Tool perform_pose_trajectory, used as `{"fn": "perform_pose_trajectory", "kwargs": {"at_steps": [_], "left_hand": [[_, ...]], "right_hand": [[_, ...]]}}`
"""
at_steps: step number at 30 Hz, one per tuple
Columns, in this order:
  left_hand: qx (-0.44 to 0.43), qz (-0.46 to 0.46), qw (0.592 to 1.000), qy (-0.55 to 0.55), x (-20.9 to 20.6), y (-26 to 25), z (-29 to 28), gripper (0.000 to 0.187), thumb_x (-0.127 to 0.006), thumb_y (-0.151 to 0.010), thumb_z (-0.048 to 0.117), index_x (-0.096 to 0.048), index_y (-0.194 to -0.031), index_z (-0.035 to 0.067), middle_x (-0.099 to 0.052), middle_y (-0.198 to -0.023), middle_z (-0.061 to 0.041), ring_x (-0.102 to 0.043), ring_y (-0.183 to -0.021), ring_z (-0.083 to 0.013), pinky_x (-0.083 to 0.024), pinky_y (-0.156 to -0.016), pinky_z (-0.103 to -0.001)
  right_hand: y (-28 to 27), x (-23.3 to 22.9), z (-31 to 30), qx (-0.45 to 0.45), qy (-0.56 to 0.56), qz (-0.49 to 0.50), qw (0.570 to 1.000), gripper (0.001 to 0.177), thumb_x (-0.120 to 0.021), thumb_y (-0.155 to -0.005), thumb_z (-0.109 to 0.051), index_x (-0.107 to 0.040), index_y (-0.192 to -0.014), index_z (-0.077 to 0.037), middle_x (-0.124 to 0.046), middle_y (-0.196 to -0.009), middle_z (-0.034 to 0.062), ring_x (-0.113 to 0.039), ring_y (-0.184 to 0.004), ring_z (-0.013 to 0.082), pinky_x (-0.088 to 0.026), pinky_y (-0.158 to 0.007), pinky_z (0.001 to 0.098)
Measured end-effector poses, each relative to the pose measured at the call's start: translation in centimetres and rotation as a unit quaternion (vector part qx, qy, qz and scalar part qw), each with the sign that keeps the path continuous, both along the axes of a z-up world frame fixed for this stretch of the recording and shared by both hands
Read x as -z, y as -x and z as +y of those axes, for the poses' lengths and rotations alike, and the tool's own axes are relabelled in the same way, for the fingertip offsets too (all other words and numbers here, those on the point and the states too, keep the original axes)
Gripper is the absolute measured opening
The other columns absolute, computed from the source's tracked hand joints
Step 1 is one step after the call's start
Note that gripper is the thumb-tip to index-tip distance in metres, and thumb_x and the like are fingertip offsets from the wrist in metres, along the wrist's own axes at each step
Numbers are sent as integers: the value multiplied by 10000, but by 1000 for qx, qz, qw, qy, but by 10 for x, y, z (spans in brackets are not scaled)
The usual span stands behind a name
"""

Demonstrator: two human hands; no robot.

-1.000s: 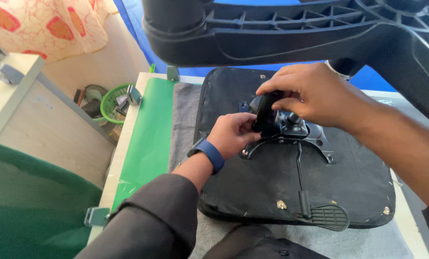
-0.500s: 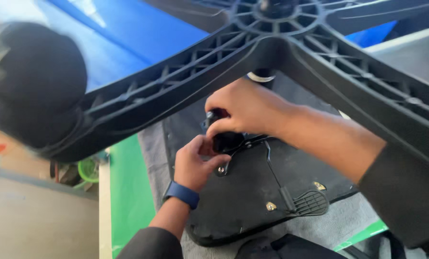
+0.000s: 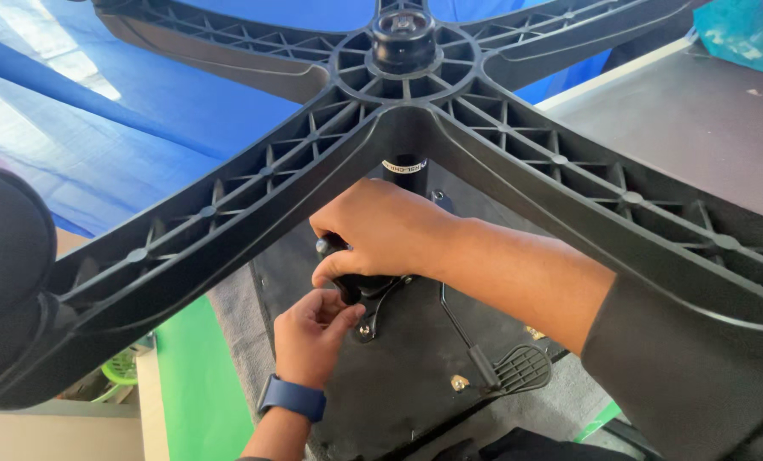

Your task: The person uses a screwdriver to remove screws from the underside of a black office chair seat, then places the five-star base with gas lift onto the seat and begins fastening it with screws.

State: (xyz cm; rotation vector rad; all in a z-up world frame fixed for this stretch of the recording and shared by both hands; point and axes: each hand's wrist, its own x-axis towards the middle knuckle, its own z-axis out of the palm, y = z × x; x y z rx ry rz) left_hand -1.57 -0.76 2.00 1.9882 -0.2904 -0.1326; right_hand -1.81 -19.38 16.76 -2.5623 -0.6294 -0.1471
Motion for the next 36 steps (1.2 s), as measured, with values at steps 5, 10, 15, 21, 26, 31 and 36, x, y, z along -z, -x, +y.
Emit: {"fn": "perform_pose_trajectory", "kwargs": {"at_steps": [5, 10, 15, 21, 26, 31, 36], "left_hand": [[18, -68, 997, 20, 4, 5, 0, 374, -910, -657, 169, -680, -896, -3, -764, -753, -87, -753, -712, -146, -595, -639, -282], [40, -67, 996, -39, 1, -2, -2, 268, -863, -748, 180, -738, -896, -4, -764, -743, -88, -769, -688, -143, -599, -665, -284], [118, -15, 993, -11, -4, -12, 5, 181, -803, -801, 127, -763, -933, 10, -776, -722, -89, -745, -682, -147, -570, -661, -298], [67, -49, 996, 15, -6, -9, -1, 273, -881, -716, 92, -721, -911, -14, -782, -765, -71, -737, -694, -128, -600, -688, -282], [137, -24, 990, 28, -14, -17, 8, 269, -864, -721, 92, -735, -943, 11, -796, -791, -52, -736, -735, -94, -596, -701, -278], [92, -45, 994, 29, -7, -8, 7, 336, -907, -702, 113, -722, -954, -9, -748, -777, -71, -690, -702, -102, -579, -685, -281], [225, 149, 942, 202, -7, -20, 20, 325, -763, -820, 148, -732, -1128, 48, -793, -976, -9, -723, -940, -58, -575, -855, -223]], "right_hand": [[3, -14, 6, -13, 4, 5, 1000, 388, -809, -751, -366, -731, -932, -32, -727, -851, 143, -717, -834, 327, -541, -733, 420], [10, -15, 11, 54, 54, 29, 997, 487, -858, -680, -443, -697, -854, -18, -708, -795, 161, -692, -813, 353, -518, -705, 456], [8, -11, 5, -94, -68, -51, 992, 403, -716, -747, -293, -732, -1076, -62, -737, -968, 134, -709, -954, 336, -546, -822, 422], [17, -8, 6, 6, 28, -71, 997, 437, -806, -781, -370, -761, -1067, -42, -727, -998, 161, -681, -979, 360, -519, -816, 447], [16, -18, 4, -70, -42, -32, 996, 386, -661, -778, -309, -748, -1071, -73, -728, -996, 128, -689, -975, 329, -531, -830, 428], [21, -17, 12, 132, 223, 86, 962, 466, -721, -903, -521, -754, -1014, -70, -712, -1027, 111, -676, -1034, 294, -525, -883, 420], [20, -11, 10, -102, -84, -127, 983, 349, -673, -774, -289, -740, -1009, -40, -712, -912, 140, -680, -892, 359, -526, -763, 455]]}}
